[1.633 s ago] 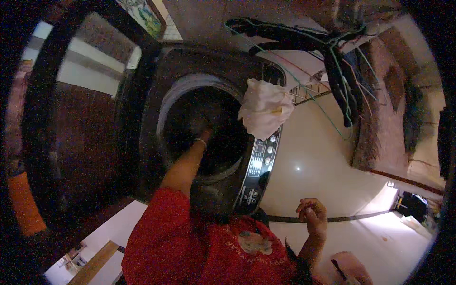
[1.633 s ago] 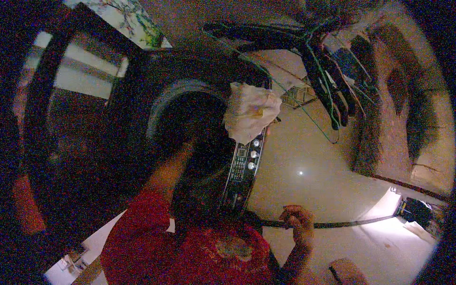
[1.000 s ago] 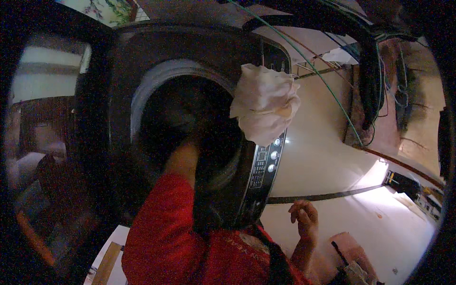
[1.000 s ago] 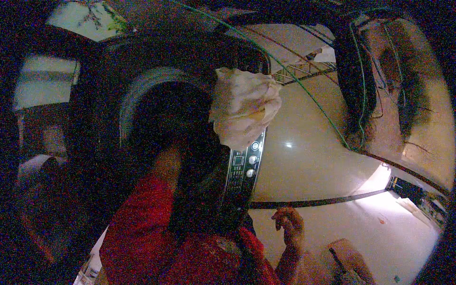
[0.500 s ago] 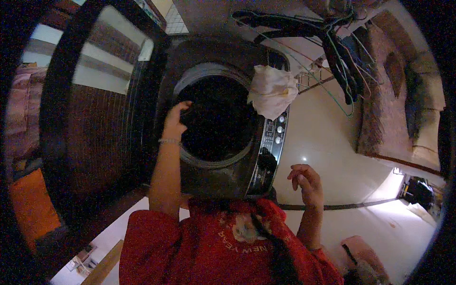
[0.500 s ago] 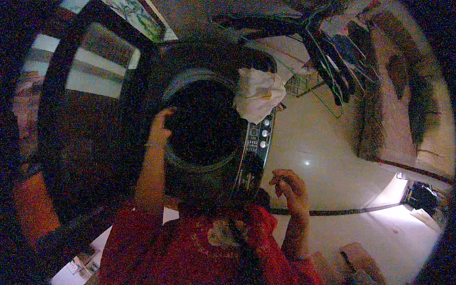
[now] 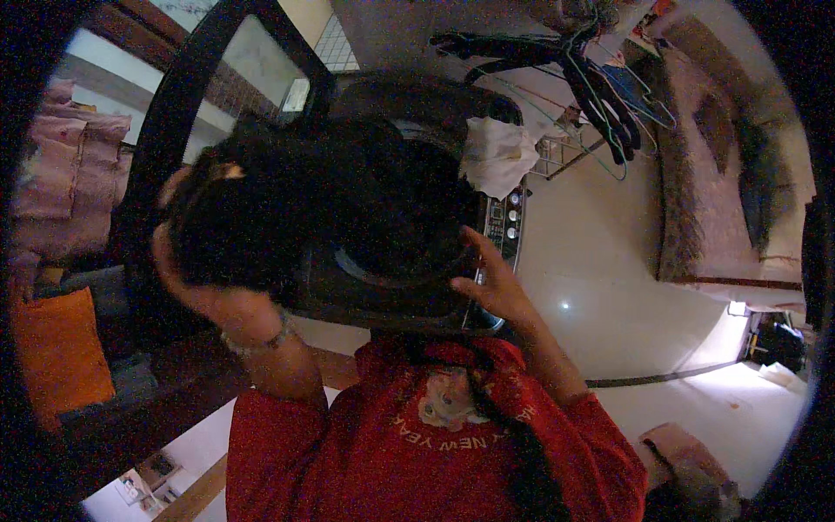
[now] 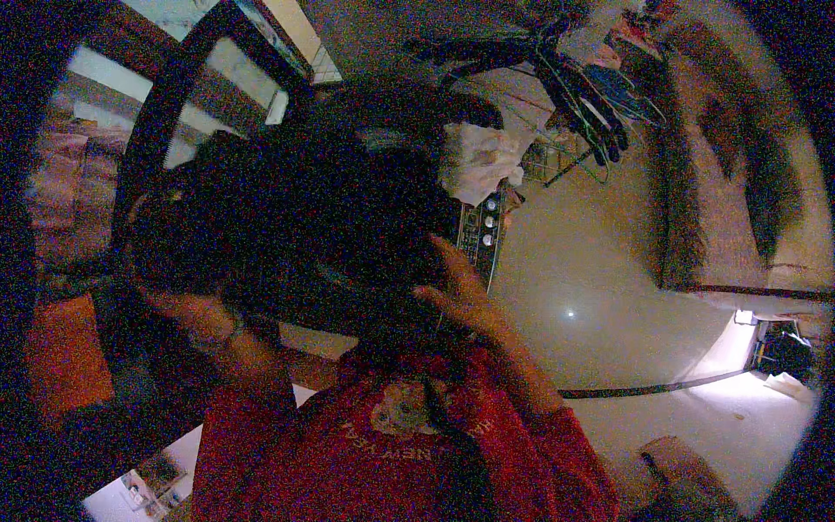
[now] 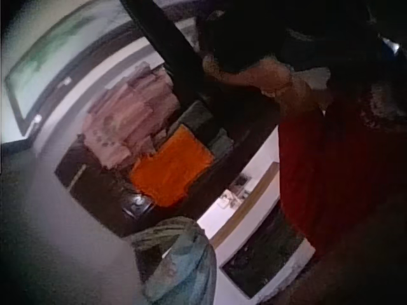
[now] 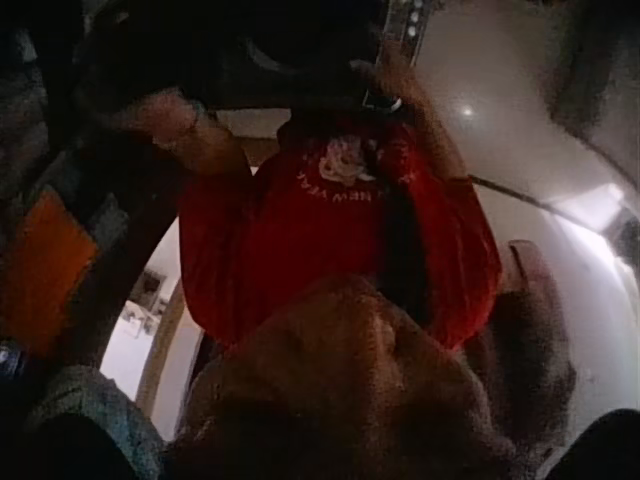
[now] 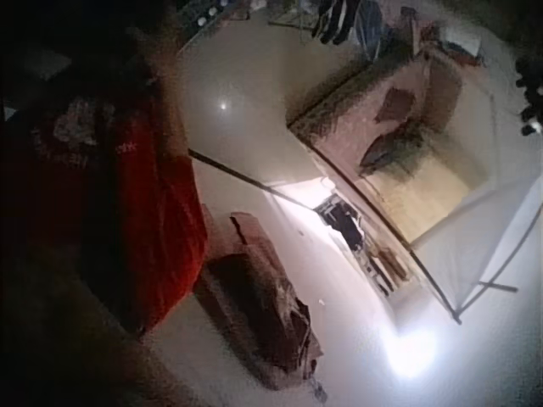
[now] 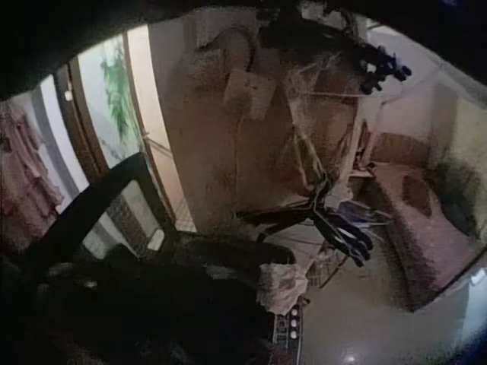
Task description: The person removes wet clothes from a washing machine, places them on hangers, and hangs them on a drying rack. The person handles a pink shirt, a beige top, an orange shirt, a pink top, and a black top, placing each on a hanger and moving them to a rack in the room.
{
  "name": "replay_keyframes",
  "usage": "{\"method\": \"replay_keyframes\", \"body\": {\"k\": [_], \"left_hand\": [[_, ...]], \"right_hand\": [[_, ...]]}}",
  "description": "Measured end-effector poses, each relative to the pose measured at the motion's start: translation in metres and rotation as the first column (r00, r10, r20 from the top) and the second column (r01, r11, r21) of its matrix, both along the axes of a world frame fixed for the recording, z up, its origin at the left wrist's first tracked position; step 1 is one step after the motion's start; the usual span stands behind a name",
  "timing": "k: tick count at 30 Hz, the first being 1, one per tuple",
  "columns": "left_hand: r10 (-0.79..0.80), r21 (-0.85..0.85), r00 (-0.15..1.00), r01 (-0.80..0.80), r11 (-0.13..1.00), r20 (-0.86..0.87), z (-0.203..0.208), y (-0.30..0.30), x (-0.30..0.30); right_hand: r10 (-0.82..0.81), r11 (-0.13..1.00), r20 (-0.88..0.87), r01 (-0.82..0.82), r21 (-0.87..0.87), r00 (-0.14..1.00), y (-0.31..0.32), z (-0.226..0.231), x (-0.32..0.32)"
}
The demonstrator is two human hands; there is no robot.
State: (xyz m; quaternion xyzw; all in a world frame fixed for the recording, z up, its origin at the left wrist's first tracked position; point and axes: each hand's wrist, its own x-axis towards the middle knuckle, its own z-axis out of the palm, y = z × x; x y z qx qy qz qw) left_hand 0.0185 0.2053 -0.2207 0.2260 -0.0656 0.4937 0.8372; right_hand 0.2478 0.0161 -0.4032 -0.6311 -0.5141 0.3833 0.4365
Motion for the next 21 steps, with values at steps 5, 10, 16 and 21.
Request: {"method": "replay_keyframes", "body": {"k": [5,10,16,21], "left_hand": [[0.117,0.212,0.992,-0.103,0.972,-0.055,0.019,-0.034,-0.019],[0.346,0.304,0.929,-0.295,0.906,-0.131,0.027,-0.08,-0.056],[0.279,0.394,0.928,-0.167,0.904,-0.247,0.024,-0.067,-0.052],[0.312,0.438,0.913,-0.175,0.882,-0.262,0.019,-0.076,-0.051]], "right_hand": [[-0.167,0.937,0.337,0.043,0.345,0.927,0.039,0.005,-0.071],[0.234,0.961,-0.199,-0.195,0.195,0.952,0.059,-0.016,-0.131],[0.317,0.888,-0.047,-0.279,0.365,0.947,0.047,0.02,-0.108],[-0.358,0.751,0.167,0.177,0.636,0.918,-0.039,0.131,0.01]]}}
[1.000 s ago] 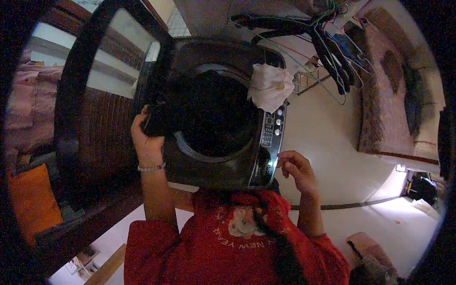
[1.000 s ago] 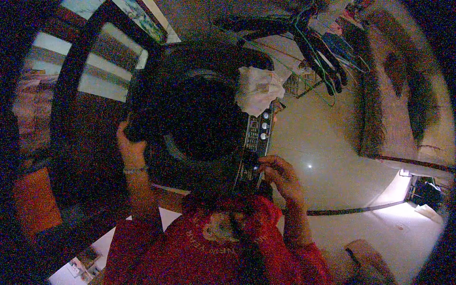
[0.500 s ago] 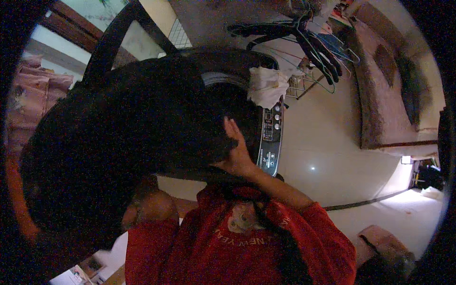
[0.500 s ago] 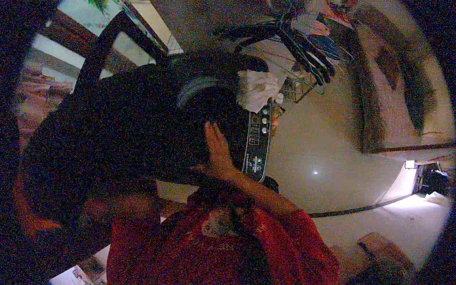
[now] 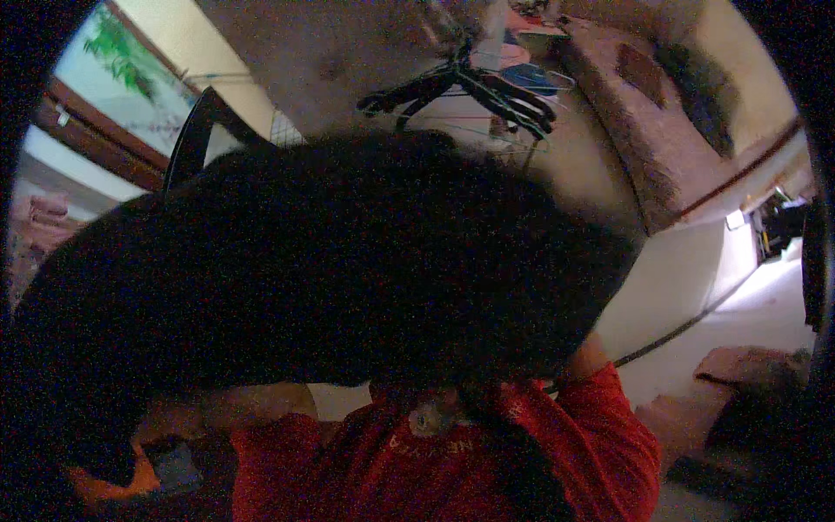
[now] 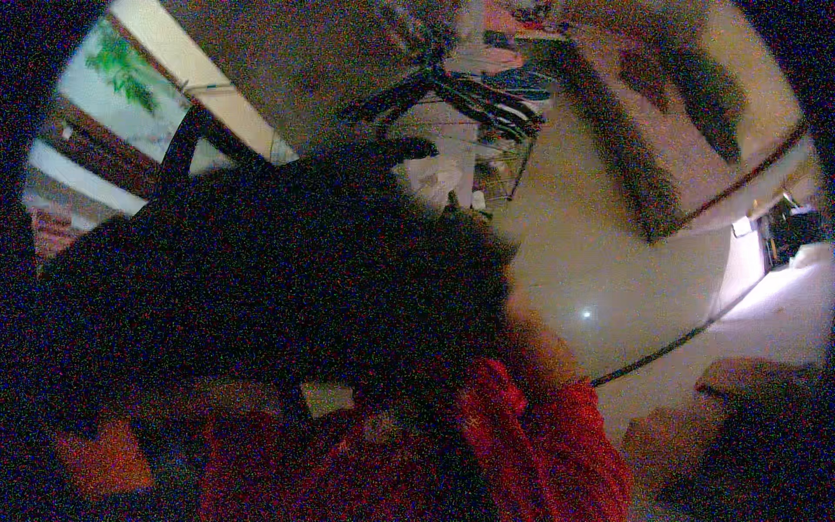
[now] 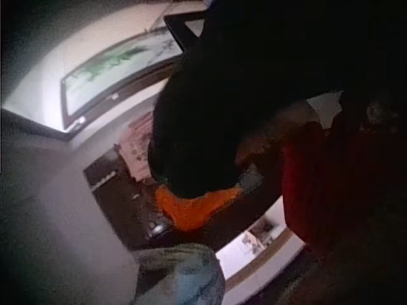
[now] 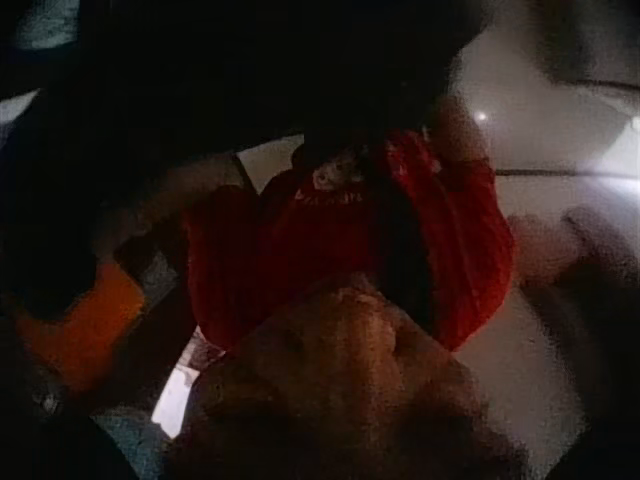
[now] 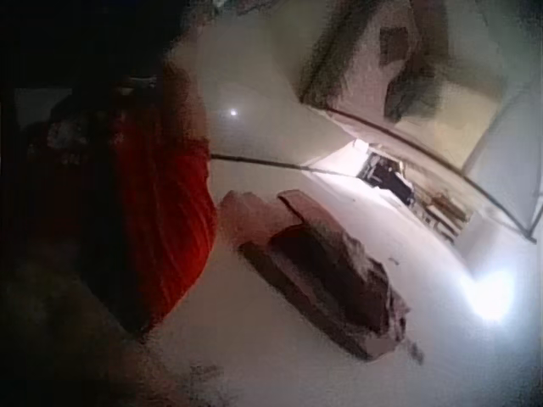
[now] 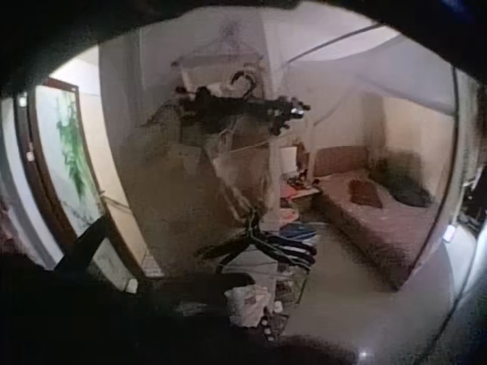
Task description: The person removes wet clothes from a washing machine, places them on hangers, and hangs them on a drying rack. The person handles a pink shirt, a beige top, an orange shirt, a pink top, and a black top, placing each on a hanger and moving them to a rack in the room.
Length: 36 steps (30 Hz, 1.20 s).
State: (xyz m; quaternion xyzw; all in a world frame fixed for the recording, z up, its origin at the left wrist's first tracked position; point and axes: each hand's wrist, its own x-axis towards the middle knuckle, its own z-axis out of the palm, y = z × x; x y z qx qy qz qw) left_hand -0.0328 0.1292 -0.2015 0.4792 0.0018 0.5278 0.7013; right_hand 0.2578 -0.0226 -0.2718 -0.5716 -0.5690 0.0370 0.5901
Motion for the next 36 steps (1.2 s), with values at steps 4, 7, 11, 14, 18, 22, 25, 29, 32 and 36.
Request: {"method": "replay_keyframes", "body": {"k": [4,7,11,14,18,22,25,29,32,36], "left_hand": [[-0.147,-0.024,0.988,0.148,0.989,0.043,0.016,0.011,0.03],[-0.262,-0.027,0.958,0.267,0.963,0.112,0.032,0.023,0.076],[-0.33,-0.001,0.918,0.338,0.941,0.219,0.083,0.02,0.137],[-0.427,0.0,0.852,0.448,0.894,0.302,0.107,0.014,0.189],[-0.684,-0.023,0.654,0.728,0.685,0.325,0.092,-0.036,0.256],[-0.865,-0.056,0.499,0.866,0.496,0.047,0.076,-0.131,0.29],[-0.784,-0.024,0.31,0.924,0.382,-0.537,0.038,-0.22,0.281],[-0.716,0.064,-0.147,0.964,-0.26,-0.683,-0.003,-0.299,0.274],[-0.733,0.157,-0.076,0.957,-0.244,-0.676,-0.03,-0.3,0.286],[-0.695,0.168,-0.024,0.964,-0.206,-0.718,-0.028,-0.248,0.293]], "right_hand": [[-0.81,0.55,0.283,0.833,0.061,0.514,-0.128,0.036,0.105],[-0.9,0.144,0.408,0.988,-0.055,0.154,-0.225,0.043,0.143],[-0.885,0.228,0.349,0.941,-0.251,0.308,-0.264,0.039,0.164],[-0.797,0.455,0.254,0.822,-0.342,0.547,-0.263,0.041,0.147],[-0.531,0.634,0.204,0.545,-0.548,0.823,-0.278,0.04,0.091],[-0.11,0.98,-0.337,0.045,-0.193,0.935,-0.28,0.041,0.085],[-0.222,0.94,-0.657,-0.02,-0.34,0.721,-0.265,0.019,0.078],[-0.34,0.76,-0.602,-0.165,-0.628,0.723,-0.252,-0.064,0.057],[-0.318,0.799,-0.766,-0.276,-0.534,0.559,-0.246,-0.088,0.057],[-0.089,0.994,-0.985,-0.042,-0.097,0.15,-0.226,-0.07,0.085]]}}
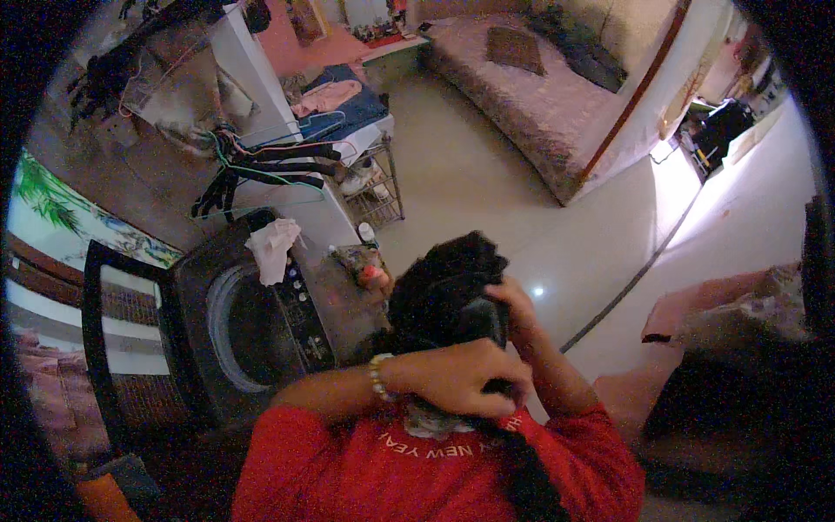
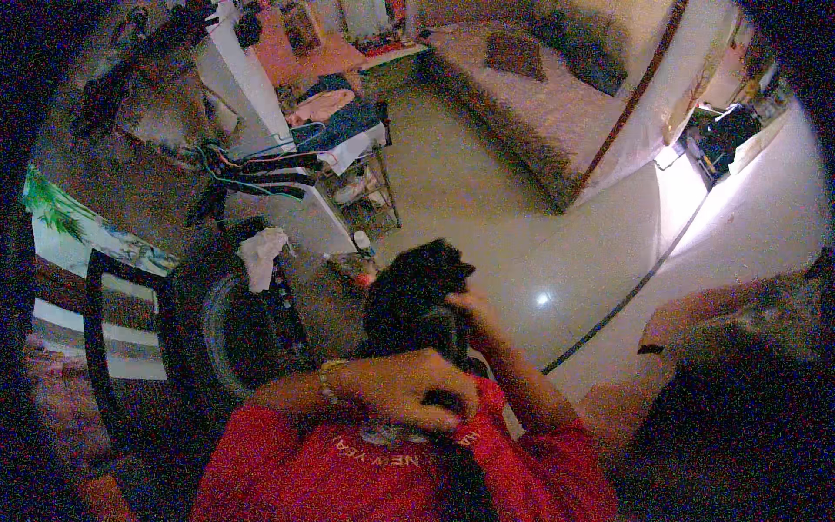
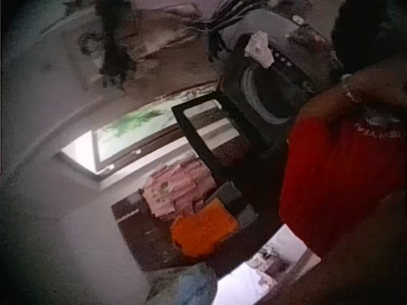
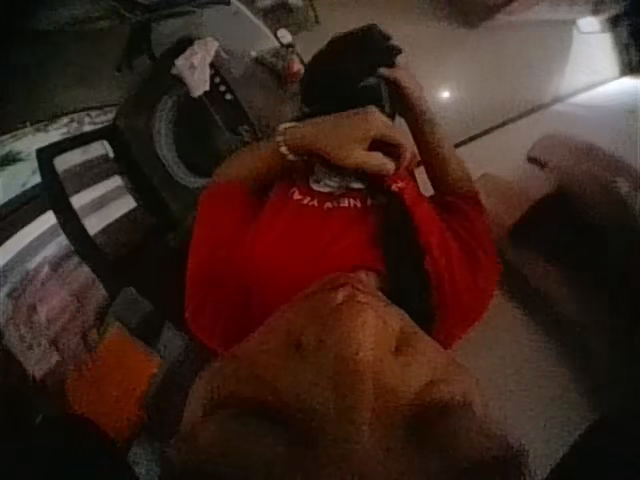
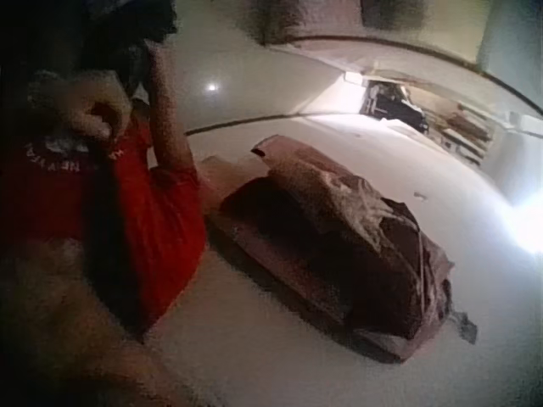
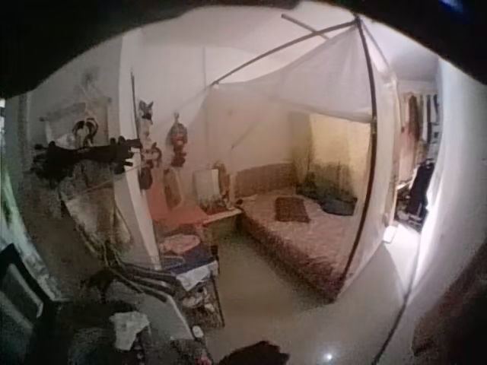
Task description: The person removes wet clothes from a washing machine, places them on hangers, and hangs them on a drying rack. The person handles a pink shirt, a beige top, an orange shirt, a pink top, and a black top, placing each on a hanger and moving them to a rack in the room.
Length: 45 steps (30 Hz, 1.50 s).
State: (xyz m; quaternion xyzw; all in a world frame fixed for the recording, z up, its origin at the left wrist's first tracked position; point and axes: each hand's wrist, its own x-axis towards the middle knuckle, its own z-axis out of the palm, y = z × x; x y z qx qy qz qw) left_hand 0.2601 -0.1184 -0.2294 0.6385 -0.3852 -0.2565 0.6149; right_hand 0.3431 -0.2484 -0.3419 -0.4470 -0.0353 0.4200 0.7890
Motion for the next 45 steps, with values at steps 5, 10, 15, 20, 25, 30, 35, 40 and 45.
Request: {"method": "replay_keyframes", "body": {"k": [5,10,15,20,25,30,35,40,45], "left_hand": [[0.142,0.1,0.983,-0.131,0.986,-0.119,0.015,0.077,0.008],[0.775,0.093,0.224,-0.973,0.21,0.591,-0.054,0.117,0.037],[0.816,0.297,0.424,-0.898,0.324,0.393,-0.187,0.141,0.082],[0.747,0.408,0.602,-0.78,0.474,0.283,-0.173,0.129,0.097],[0.679,0.021,0.227,-0.942,0.336,-0.698,-0.11,0.151,0.129],[0.71,-0.027,0.477,-0.839,0.544,-0.518,-0.054,0.114,0.149],[0.662,0.034,0.585,-0.737,0.675,-0.469,-0.03,0.042,0.154],[0.648,0.042,0.674,-0.681,0.731,-0.355,-0.008,0.058,0.16],[0.627,0.124,0.775,-0.632,0.765,0.078,0.032,0.086,0.15]], "right_hand": [[-0.147,0.94,-0.213,0.204,0.275,0.966,-0.003,0.018,0.026],[-0.09,0.926,-0.342,0.205,0.318,0.935,0.012,0.012,0.032],[-0.046,0.867,-0.344,0.209,0.453,0.938,0.021,0.017,0.027],[-0.368,0.795,-0.296,0.464,0.392,0.881,-0.009,0.013,0.022],[-0.454,0.785,0.507,0.598,-0.162,0.733,-0.067,0.024,0.045],[0.303,0.19,0.901,0.906,-0.377,0.311,-0.095,0.022,0.046],[0.238,0.535,0.929,0.759,-0.37,0.284,-0.002,0.056,0.029],[0.192,0.435,0.897,0.785,-0.441,0.398,0.026,0.048,0.062],[-0.236,0.797,0.706,0.549,-0.253,0.667,-0.014,0.056,0.116]]}}
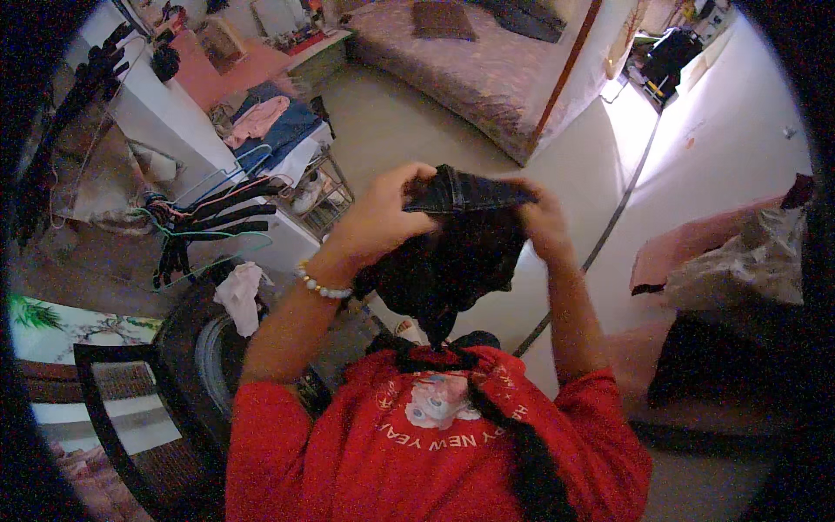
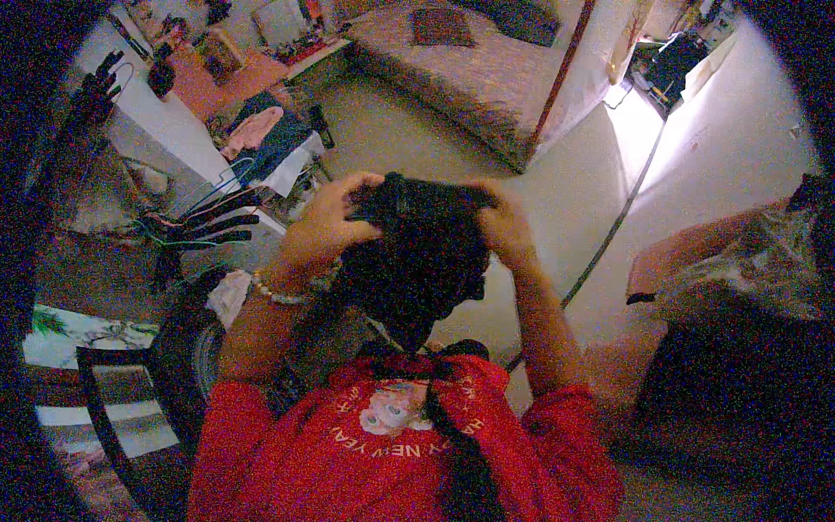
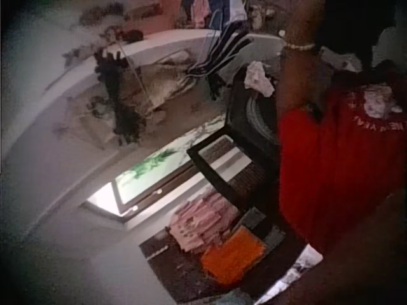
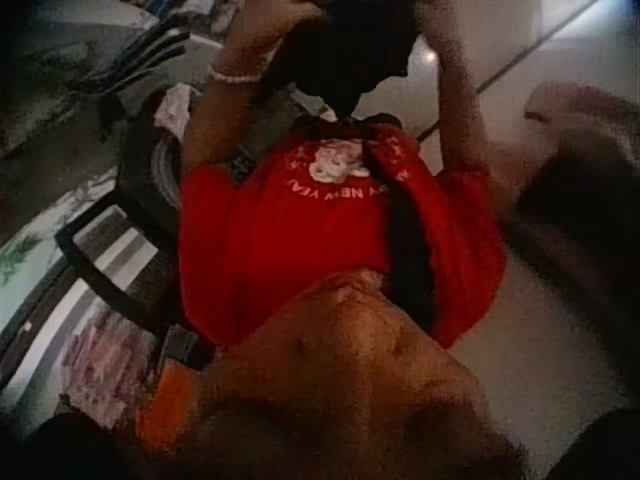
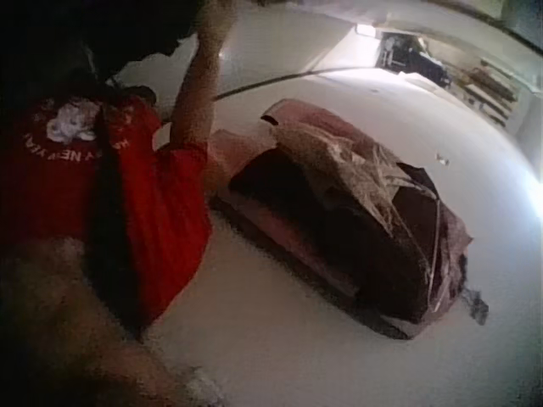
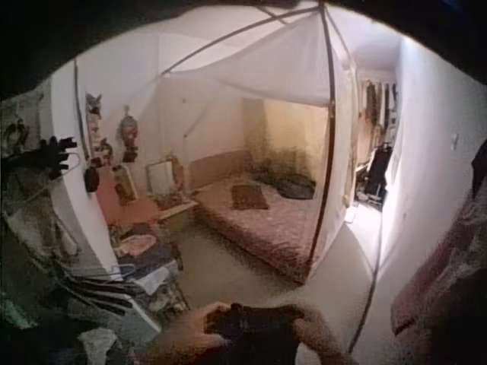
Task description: The person removes wet clothes from a washing machine, places them on hangers, and hangs them on a drying rack. The person handles a pink shirt, a beige top, an orange shirt, a pink top, and a black top, placing each on a hanger and moving them to a rack in the room.
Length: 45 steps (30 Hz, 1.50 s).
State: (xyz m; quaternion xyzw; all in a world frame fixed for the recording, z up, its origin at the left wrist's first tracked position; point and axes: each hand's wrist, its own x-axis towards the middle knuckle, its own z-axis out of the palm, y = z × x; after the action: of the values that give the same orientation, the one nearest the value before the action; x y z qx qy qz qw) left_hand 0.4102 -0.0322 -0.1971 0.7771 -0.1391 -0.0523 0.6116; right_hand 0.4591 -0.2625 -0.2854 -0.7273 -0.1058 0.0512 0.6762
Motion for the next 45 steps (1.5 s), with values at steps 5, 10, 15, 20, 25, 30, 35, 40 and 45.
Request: {"method": "replay_keyframes", "body": {"k": [5,10,15,20,25,30,35,40,45], "left_hand": [[-0.033,0.484,0.623,-0.573,0.661,0.782,-0.006,0.077,0.032],[0.229,0.421,0.925,-0.346,0.838,0.304,-0.046,0.115,0.058],[0.012,0.371,0.989,-0.067,0.926,0.148,-0.027,0.117,0.083],[-0.1,0.749,0.891,-0.307,0.587,0.444,-0.05,0.121,0.107],[0.007,0.653,0.84,-0.428,0.625,0.543,-0.029,0.098,0.171],[-0.116,0.314,0.377,-0.519,0.795,0.919,0.058,0.058,0.145],[-0.463,0.854,0.875,0.346,0.389,-0.143,-0.158,0.089,0.061],[-0.252,0.473,0.967,0.202,0.858,0.044,-0.039,0.125,0.04],[0.076,0.134,0.981,-0.1,0.986,0.178,0.02,0.122,-0.002]], "right_hand": [[0.107,0.992,0.204,-0.118,0.041,0.973,0.022,0.112,0.002],[0.145,0.96,0.336,-0.05,-0.274,0.931,0.016,0.127,0.024],[0.336,0.429,0.564,0.411,-0.804,0.754,-0.027,0.082,0.052],[0.161,0.341,0.612,0.538,-0.771,0.774,-0.037,0.059,0.067],[0.263,0.185,0.463,0.427,-0.885,0.846,-0.077,0.085,0.121],[0.089,0.314,0.92,0.866,-0.389,0.382,-0.092,0.111,0.083],[0.542,0.143,-0.181,-0.302,-0.942,0.821,-0.083,-0.033,0.043],[0.656,0.574,-0.038,-0.53,-0.624,0.754,-0.071,0.062,0.053],[0.759,0.643,0.084,-0.723,-0.253,0.645,-0.016,0.078,0.056]]}}
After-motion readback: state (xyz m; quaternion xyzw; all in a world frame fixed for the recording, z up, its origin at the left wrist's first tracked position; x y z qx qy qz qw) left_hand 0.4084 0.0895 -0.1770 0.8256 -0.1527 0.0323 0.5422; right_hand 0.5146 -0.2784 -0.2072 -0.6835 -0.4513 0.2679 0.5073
